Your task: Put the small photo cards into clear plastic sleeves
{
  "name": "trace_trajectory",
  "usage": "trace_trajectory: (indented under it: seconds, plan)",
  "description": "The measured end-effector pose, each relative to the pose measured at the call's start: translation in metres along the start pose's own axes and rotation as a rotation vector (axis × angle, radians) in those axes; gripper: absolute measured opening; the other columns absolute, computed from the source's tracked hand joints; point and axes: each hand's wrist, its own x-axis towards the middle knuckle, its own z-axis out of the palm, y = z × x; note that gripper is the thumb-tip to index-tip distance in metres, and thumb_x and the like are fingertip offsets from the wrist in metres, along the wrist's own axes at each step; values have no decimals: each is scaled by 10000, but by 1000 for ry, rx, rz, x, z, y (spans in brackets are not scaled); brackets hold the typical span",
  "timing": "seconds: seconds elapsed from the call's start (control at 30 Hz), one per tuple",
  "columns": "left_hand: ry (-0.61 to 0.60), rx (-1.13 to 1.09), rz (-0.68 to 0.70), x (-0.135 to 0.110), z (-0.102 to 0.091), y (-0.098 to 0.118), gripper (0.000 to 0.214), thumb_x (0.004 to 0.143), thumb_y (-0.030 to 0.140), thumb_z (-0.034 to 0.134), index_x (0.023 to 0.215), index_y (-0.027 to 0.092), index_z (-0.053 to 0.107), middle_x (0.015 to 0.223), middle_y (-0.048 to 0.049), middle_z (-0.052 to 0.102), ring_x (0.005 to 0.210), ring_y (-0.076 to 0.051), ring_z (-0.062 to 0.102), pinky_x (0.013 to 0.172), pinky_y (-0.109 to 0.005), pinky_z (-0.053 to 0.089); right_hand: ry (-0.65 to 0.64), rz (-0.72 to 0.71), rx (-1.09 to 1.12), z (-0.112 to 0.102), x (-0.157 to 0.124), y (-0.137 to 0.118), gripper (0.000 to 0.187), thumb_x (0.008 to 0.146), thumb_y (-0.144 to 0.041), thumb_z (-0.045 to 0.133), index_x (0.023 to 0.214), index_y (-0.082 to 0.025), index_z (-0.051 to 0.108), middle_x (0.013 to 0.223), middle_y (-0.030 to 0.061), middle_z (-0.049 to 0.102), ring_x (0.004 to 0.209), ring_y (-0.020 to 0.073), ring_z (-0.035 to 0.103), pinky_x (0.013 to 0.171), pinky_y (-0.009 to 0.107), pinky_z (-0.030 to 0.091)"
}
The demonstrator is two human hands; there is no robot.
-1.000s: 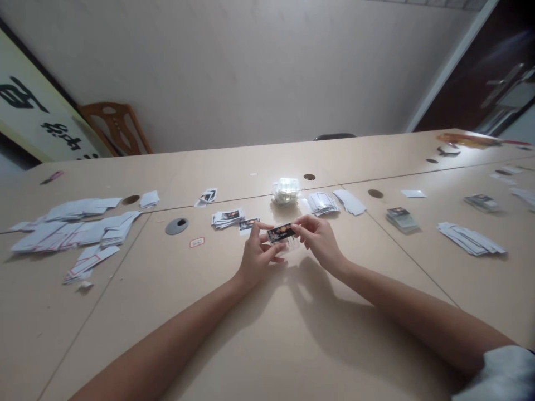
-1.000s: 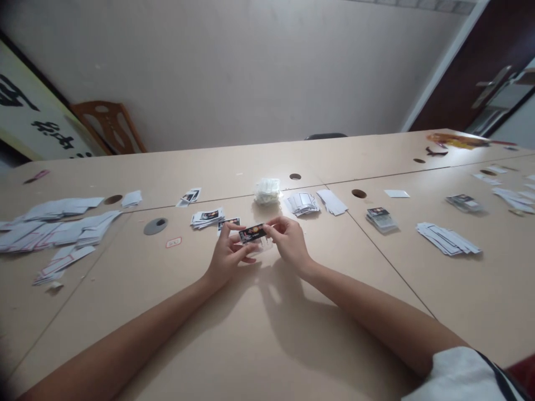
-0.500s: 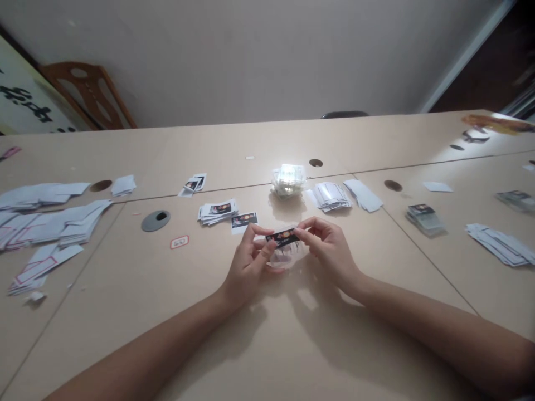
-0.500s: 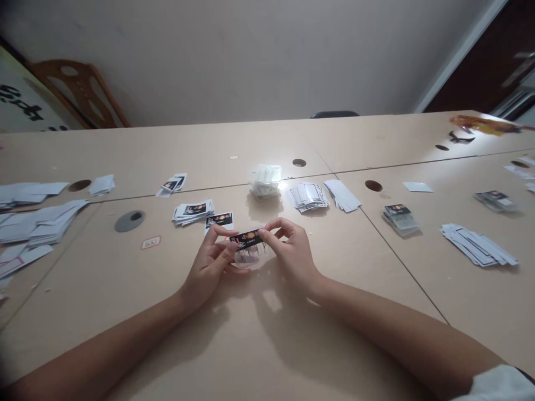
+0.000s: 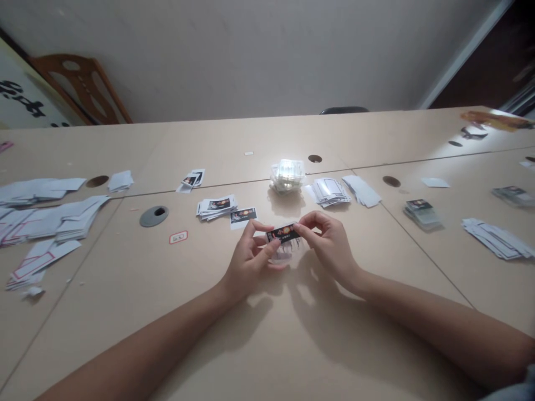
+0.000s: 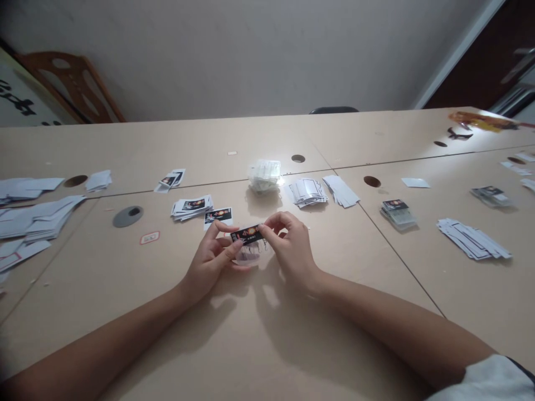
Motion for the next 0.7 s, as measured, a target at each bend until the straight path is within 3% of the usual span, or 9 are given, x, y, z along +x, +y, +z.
trace_trajectory:
  seconds: [0.2, 0.5, 0.7]
  plan:
    - [-18, -8, 30, 0, 0, -3, 333, 829, 449, 629, 980, 225, 435, 856, -23, 681, 704, -173, 690, 579, -335, 616, -24, 40, 54, 0, -1, -2, 162, 804, -288, 648, 709, -174, 583, 702, 10, 604, 652, 130, 574, 556, 242, 459]
    - [-40, -7, 30, -3, 3, 0, 330, 833, 434, 633, 965, 222, 417, 877, -18, 674, 689, -156, 679, 584, -337, 615, -15, 47, 118, 1, -2, -1, 173, 791, -258, 656, 677, -171, 560, 754, 22, 607, 656, 123, 565, 547, 240, 458]
    - [34, 180, 78, -3, 2, -4, 501, 707, 348, 774, 995, 230, 381, 831, 6, 668, 599, -149, 677, 532, -276, 589, 23, -85, -35, 2, -4, 0, 124, 820, -246, 625, 720, -186, 580, 766, 15, 581, 699, 138, 563, 560, 252, 462]
